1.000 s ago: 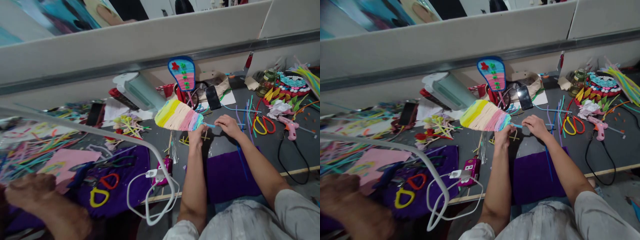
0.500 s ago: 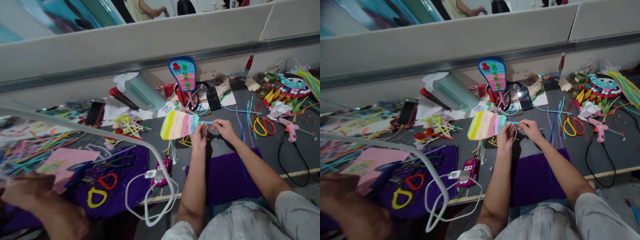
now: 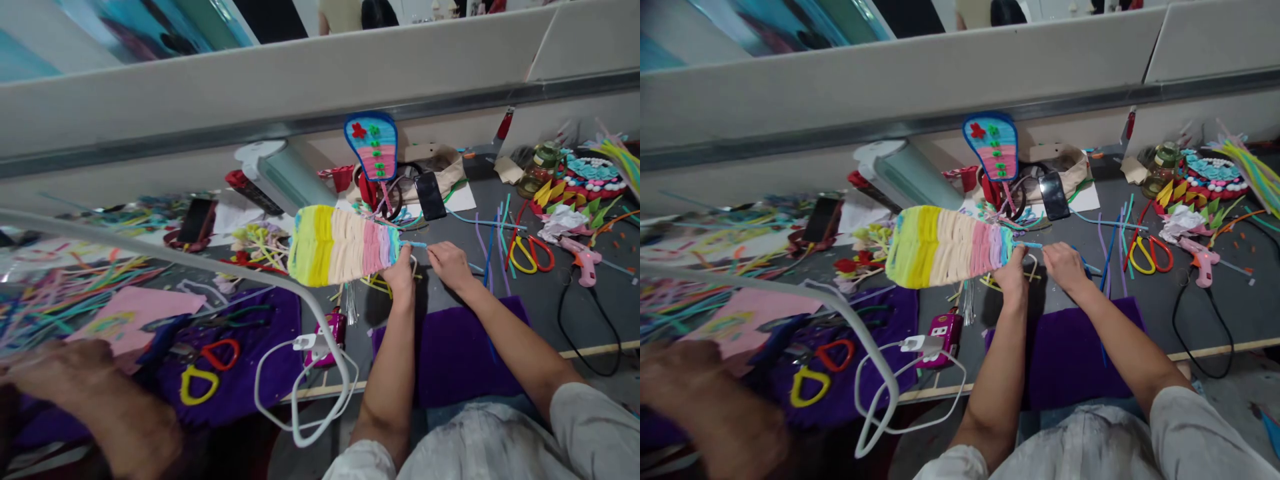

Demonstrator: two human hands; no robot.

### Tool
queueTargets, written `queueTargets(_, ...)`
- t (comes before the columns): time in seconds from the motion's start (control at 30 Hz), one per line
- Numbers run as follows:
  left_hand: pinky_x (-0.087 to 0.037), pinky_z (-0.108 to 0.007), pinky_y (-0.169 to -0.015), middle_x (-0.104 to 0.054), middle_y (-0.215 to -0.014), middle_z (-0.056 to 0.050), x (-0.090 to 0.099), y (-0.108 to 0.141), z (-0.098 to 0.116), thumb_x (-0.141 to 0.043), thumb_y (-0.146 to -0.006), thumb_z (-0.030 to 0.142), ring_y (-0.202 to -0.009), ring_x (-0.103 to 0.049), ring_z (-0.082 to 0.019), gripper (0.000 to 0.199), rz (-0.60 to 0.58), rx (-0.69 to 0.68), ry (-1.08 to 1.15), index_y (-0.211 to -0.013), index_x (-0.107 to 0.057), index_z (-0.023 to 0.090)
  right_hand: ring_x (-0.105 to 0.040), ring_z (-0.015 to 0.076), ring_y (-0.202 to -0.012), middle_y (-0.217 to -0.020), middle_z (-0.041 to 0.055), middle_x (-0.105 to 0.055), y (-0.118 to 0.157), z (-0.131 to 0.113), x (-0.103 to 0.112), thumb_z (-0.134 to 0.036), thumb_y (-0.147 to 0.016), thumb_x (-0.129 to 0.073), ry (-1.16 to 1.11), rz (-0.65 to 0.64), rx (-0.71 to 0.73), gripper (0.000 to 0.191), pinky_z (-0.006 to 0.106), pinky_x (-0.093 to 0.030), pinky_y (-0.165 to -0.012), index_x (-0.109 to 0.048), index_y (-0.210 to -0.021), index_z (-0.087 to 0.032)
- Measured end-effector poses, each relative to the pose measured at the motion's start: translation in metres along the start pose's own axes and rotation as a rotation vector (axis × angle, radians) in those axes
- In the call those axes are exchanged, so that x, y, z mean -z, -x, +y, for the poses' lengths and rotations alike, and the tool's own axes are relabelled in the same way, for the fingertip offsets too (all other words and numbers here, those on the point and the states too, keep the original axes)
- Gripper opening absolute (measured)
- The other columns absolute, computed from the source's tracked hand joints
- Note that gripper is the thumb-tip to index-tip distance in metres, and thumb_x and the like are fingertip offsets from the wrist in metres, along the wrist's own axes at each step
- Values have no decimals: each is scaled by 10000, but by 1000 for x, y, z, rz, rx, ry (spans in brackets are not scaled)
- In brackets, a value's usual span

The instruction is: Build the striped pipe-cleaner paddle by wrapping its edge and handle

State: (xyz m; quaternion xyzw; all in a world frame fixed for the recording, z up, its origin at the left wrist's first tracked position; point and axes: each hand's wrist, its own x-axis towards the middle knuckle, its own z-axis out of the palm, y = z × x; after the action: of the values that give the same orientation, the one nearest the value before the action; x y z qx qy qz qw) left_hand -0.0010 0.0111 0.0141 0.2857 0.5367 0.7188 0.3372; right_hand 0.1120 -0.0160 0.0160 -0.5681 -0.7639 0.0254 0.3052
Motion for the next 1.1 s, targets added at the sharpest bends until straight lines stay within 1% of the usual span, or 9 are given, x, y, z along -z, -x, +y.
queueTargets(0.13,-436,-244,-590,-558,-630,20,3,-4,0,-693,-597,270,-675,-573,-147,174,-62,6,-211,-629,-533,208,-511,215,-839,-836,94,-644,-1,3,11,-182,-932,-441,207,-68,123,211,313,-328,-682,-647,-894,-164)
queueTargets(0.27,-400,-228,-569,-502,-597,43,4,-5,10,-680,-571,198,-650,-533,-131,195,-233,139,-210,-591,-488,222,-469,219,-853,-858,90,-626,-4,8,19,-153,-918,-455,255,-111,208,199,327,-301,-687,-653,-906,-172)
queueTargets(0.37,-427,-227,-600,-544,-635,47,6,-8,15,-686,-513,143,-638,-532,-119,188,-273,67,-180,-625,-548,207,-462,218,-871,-886,84,-634,-7,16,22,-150,-910,-473,213,-124,245,205,336,-290,-716,-672,-936,-189)
queueTargets(0.43,-460,-247,-607,-574,-645,38,9,-10,17,-697,-490,141,-605,-541,-120,208,-332,96,-127,-662,-590,187,-469,212,-887,-912,77,-645,-9,22,25,-159,-901,-498,133,-120,243,200,337,-289,-733,-687,-945,-208)
queueTargets(0.53,-510,-297,-608,-611,-630,4,15,-15,18,-728,-473,165,-569,-582,-145,246,-444,289,-44,-694,-621,152,-502,194,-879,-904,57,-663,-11,29,28,-214,-902,-528,-55,-103,184,179,327,-307,-755,-707,-897,-223)
queueTargets(0.7,-554,-303,-633,-661,-666,-31,20,-19,22,-785,-450,166,-573,-629,-146,301,-524,511,125,-714,-645,127,-575,161,-797,-799,32,-677,-14,27,29,-284,-890,-550,-567,-91,75,198,297,-396,-767,-705,-802,-199)
queueTargets(0.8,-564,-283,-640,-668,-638,-33,19,-19,21,-783,-489,138,-562,-639,-141,240,-515,614,194,-684,-644,132,-596,155,-723,-739,21,-675,-14,20,25,-345,-860,-566,-832,-92,-29,224,283,-444,-721,-699,-767,-190)
queueTargets(0.9,-564,-261,-655,-667,-610,-28,16,-18,18,-747,-561,106,-540,-639,-126,156,-454,677,252,-675,-645,134,-603,154,-664,-683,9,-669,-13,12,19,-390,-829,-585,-974,-80,-155,242,276,-467,-675,-699,-768,-186)
queueTargets(1.1,-553,-259,-733,-675,-621,-18,3,-8,12,-711,-620,117,-583,-660,-117,95,-244,606,365,-683,-641,131,-586,144,-590,-648,16,-684,-12,1,6,-417,-813,-592,-1011,50,-322,268,256,-472,-603,-705,-831,-175)
